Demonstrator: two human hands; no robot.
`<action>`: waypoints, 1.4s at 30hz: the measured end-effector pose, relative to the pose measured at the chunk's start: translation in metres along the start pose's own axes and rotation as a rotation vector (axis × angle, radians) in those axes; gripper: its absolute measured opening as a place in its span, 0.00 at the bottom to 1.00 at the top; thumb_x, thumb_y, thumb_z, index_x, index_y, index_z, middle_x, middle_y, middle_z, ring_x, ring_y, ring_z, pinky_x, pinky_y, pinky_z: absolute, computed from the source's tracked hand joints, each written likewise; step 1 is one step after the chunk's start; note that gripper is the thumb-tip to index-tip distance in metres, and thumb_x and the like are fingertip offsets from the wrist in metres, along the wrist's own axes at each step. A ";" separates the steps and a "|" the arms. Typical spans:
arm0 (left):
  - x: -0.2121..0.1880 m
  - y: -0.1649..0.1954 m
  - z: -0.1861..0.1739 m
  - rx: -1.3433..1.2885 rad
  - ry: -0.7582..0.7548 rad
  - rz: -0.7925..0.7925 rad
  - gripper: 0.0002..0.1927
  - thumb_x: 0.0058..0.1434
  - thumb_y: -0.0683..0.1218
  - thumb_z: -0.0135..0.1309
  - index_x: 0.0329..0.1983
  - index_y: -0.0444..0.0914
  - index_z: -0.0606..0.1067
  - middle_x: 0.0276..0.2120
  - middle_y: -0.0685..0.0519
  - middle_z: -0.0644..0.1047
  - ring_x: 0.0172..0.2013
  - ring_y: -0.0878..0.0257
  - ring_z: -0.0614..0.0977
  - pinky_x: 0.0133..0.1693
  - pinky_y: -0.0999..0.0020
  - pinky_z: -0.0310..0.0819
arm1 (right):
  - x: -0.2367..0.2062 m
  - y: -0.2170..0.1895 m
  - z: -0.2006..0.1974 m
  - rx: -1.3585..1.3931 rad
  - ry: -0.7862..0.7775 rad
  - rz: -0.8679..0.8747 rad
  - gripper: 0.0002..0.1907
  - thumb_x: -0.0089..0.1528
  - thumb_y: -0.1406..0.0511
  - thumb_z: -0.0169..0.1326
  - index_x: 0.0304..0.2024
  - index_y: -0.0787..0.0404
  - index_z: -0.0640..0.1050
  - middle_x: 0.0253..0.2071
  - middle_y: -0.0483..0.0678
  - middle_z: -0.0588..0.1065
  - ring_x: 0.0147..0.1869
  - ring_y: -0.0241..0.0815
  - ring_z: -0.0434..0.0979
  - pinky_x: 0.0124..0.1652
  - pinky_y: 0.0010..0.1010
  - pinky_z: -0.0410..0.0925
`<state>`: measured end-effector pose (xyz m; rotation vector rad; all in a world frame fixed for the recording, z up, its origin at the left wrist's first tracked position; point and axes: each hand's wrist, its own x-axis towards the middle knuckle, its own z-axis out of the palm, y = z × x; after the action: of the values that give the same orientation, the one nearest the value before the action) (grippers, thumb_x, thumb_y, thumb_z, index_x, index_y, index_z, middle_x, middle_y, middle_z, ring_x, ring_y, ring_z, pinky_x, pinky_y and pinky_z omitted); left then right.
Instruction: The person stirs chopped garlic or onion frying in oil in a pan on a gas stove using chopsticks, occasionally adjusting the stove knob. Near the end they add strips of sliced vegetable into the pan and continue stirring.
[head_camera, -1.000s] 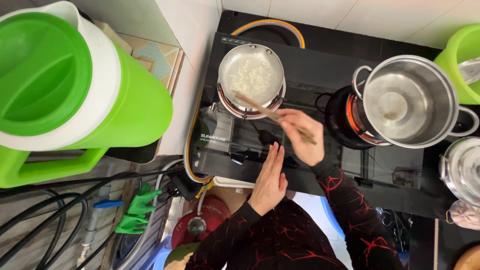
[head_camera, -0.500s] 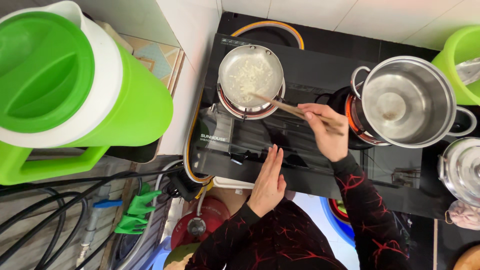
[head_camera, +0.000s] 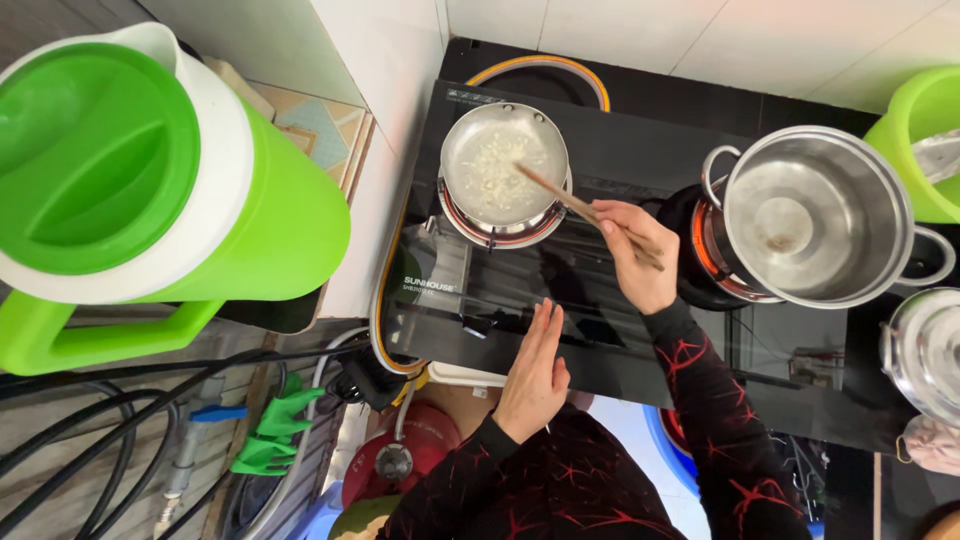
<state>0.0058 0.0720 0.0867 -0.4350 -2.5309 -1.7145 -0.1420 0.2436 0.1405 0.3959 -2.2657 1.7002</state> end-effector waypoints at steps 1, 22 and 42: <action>0.001 -0.001 0.000 0.000 0.001 0.000 0.41 0.57 0.31 0.48 0.76 0.31 0.53 0.75 0.33 0.55 0.75 0.38 0.57 0.70 0.54 0.58 | 0.000 0.001 0.004 0.032 0.003 0.025 0.06 0.70 0.76 0.53 0.49 0.71 0.78 0.53 0.52 0.79 0.51 0.35 0.76 0.52 0.23 0.69; -0.019 -0.027 -0.016 -0.027 0.122 -0.091 0.29 0.63 0.36 0.54 0.69 0.34 0.67 0.67 0.41 0.70 0.67 0.44 0.71 0.64 0.58 0.67 | -0.009 -0.014 -0.007 -0.023 -0.080 0.089 0.05 0.68 0.73 0.54 0.45 0.69 0.79 0.51 0.52 0.80 0.45 0.33 0.76 0.45 0.22 0.70; -0.032 -0.032 -0.029 -0.029 0.139 -0.215 0.22 0.65 0.39 0.53 0.63 0.33 0.71 0.60 0.41 0.75 0.60 0.44 0.77 0.58 0.59 0.72 | -0.021 -0.010 -0.001 0.143 -0.081 0.179 0.08 0.70 0.74 0.52 0.49 0.71 0.80 0.51 0.51 0.81 0.51 0.32 0.79 0.52 0.23 0.71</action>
<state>0.0246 0.0279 0.0631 -0.0423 -2.5335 -1.7820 -0.1191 0.2429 0.1416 0.3041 -2.3039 1.9773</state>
